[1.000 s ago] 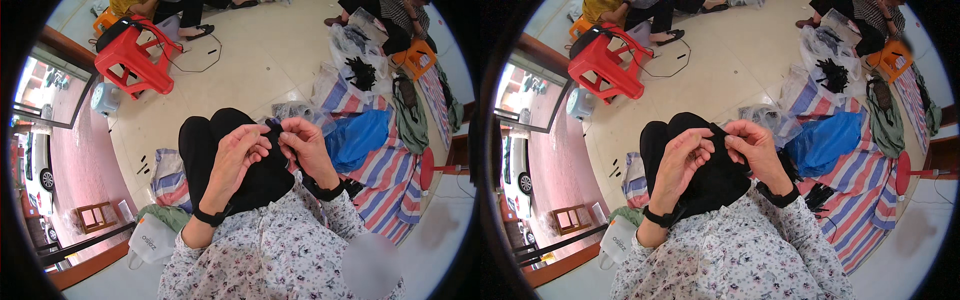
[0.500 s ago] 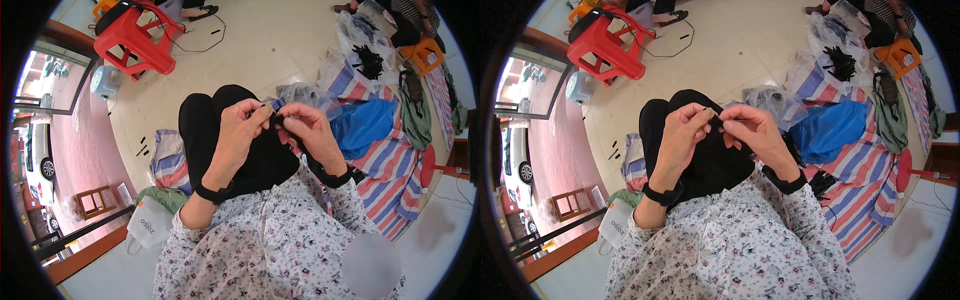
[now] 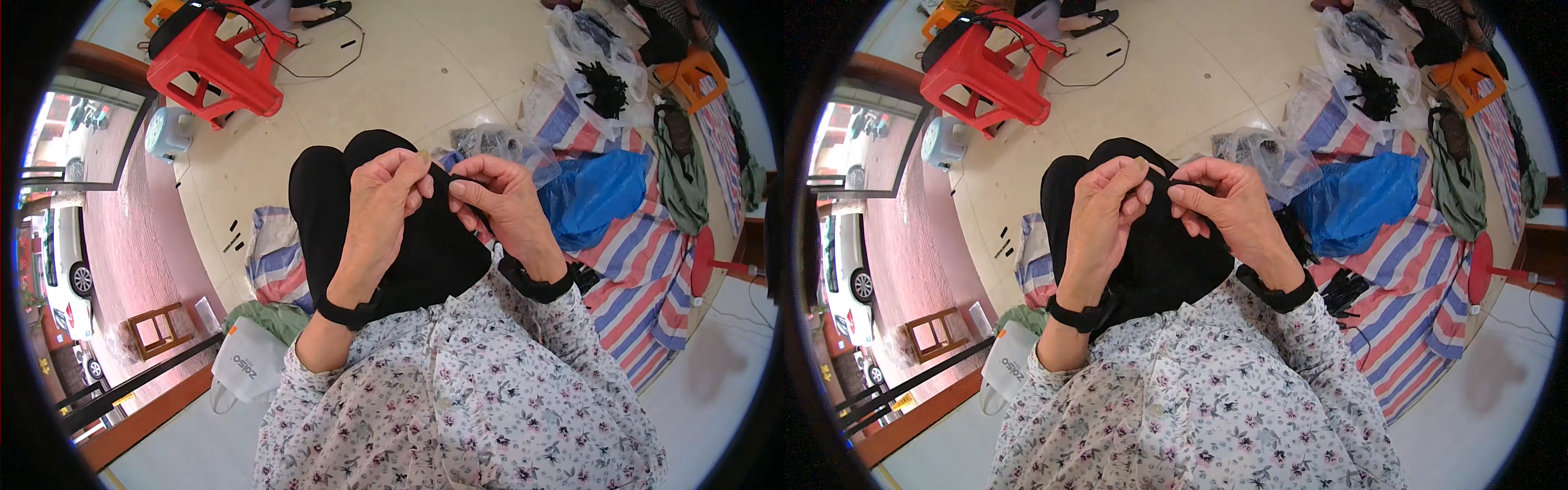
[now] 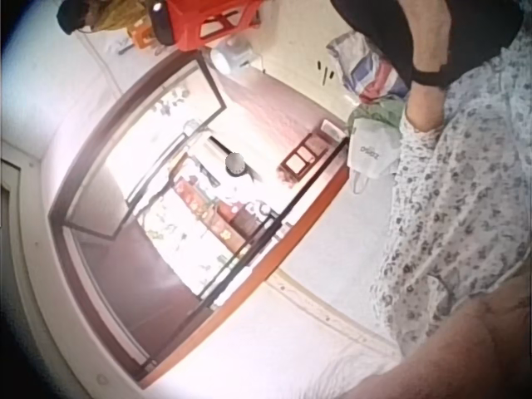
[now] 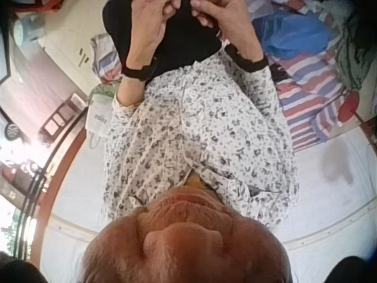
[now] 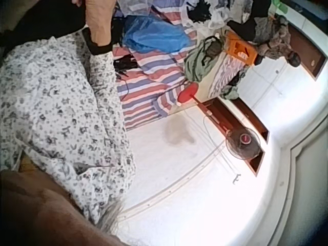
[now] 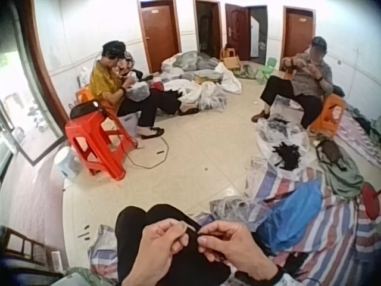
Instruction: Assembling small plastic components onto black straps in a manufacturing setting.
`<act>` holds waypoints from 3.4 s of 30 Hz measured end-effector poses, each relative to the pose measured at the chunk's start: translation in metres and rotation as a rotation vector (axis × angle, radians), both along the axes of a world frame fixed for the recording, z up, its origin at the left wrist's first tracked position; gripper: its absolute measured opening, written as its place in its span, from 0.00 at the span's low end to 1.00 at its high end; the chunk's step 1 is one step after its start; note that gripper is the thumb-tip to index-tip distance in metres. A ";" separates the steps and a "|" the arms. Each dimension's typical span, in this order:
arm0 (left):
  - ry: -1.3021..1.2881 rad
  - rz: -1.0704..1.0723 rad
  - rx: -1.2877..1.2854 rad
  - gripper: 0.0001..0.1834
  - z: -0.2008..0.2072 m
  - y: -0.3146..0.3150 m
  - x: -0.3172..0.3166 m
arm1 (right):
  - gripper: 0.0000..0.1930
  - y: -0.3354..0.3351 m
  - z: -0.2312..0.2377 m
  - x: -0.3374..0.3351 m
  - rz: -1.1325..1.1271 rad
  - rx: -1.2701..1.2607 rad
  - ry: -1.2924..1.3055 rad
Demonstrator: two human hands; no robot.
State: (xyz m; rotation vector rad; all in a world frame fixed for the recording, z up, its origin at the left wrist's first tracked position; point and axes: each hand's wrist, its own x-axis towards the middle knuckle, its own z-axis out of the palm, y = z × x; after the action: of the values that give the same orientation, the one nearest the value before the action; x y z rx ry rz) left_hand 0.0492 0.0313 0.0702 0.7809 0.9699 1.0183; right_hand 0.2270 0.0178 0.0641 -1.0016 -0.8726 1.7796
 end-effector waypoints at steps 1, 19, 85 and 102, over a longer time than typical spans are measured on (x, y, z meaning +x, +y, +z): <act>0.014 0.012 -0.016 0.10 0.004 0.000 -0.005 | 0.05 0.000 0.005 -0.003 0.016 0.015 0.006; 0.467 0.111 0.233 0.16 -0.029 -0.041 -0.009 | 0.11 -0.027 0.001 -0.034 0.075 0.149 -0.229; -0.170 -0.020 -0.026 0.12 -0.045 -0.039 -0.032 | 0.03 -0.021 -0.002 -0.030 0.001 -0.067 -0.213; -0.055 0.114 -0.017 0.13 -0.045 -0.051 -0.060 | 0.03 -0.019 -0.005 -0.045 0.082 -0.005 -0.097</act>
State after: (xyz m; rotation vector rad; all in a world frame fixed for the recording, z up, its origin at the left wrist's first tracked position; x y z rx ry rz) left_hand -0.0106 -0.0201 0.0254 0.6859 0.9837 1.1230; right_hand 0.1818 -0.0011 0.0590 -1.0764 -0.9821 1.8152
